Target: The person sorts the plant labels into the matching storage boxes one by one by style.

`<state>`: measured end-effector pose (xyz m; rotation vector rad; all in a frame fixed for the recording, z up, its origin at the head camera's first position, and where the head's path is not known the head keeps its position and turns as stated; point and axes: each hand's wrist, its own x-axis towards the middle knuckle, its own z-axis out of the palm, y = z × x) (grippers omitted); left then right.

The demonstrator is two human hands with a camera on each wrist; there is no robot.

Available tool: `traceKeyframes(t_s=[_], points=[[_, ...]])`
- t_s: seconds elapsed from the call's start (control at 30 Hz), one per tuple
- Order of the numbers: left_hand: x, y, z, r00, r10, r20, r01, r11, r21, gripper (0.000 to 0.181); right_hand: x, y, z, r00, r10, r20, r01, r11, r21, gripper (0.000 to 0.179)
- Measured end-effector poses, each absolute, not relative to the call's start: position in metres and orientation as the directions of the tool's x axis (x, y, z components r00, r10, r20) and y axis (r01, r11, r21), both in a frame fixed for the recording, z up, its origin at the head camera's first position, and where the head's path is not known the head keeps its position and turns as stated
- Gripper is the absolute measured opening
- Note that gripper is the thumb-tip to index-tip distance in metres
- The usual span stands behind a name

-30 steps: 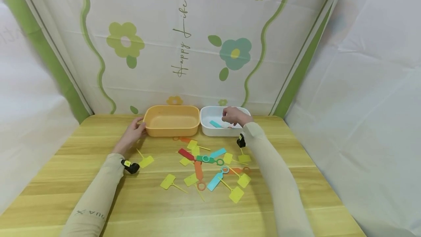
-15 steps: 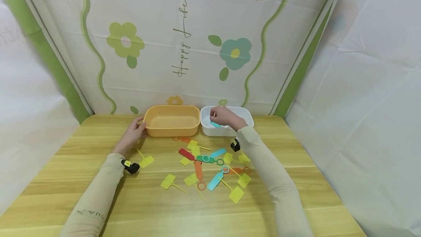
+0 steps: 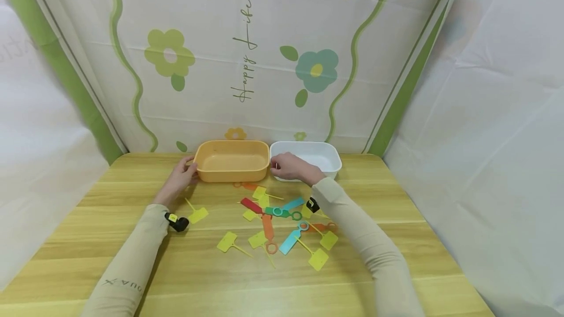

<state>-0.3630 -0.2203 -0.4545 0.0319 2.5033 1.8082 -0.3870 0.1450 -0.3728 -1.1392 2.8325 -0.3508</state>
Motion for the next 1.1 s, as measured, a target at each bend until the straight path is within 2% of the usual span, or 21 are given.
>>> traceKeyframes(t_s=[0.37,0.67,0.9,1.1], points=[[-0.363,-0.22,-0.456,-0.999,0.043,-0.012,0.002,0.324,0.946,0.056,-0.378,0.126,-0.395,-0.677,-0.734,-0.051,-0.713,0.671,-0.203,0.016],[-0.365,-0.221,-0.458,-0.999,0.049,-0.002,0.014,0.335,0.942,0.057,-0.373,0.113,-0.414,-0.705,-0.692,-0.154,-0.668,0.721,-0.183,0.019],[-0.365,-0.221,-0.458,-0.999,0.049,-0.004,0.013,0.338,0.941,0.057,-0.371,0.106,-0.421,-0.703,-0.704,-0.102,-0.689,0.71,-0.147,0.013],[-0.361,-0.22,-0.455,-0.998,0.054,-0.018,0.001,0.327,0.945,0.057,-0.372,0.1,-0.429,-0.714,-0.699,-0.04,-0.694,0.715,-0.088,0.019]])
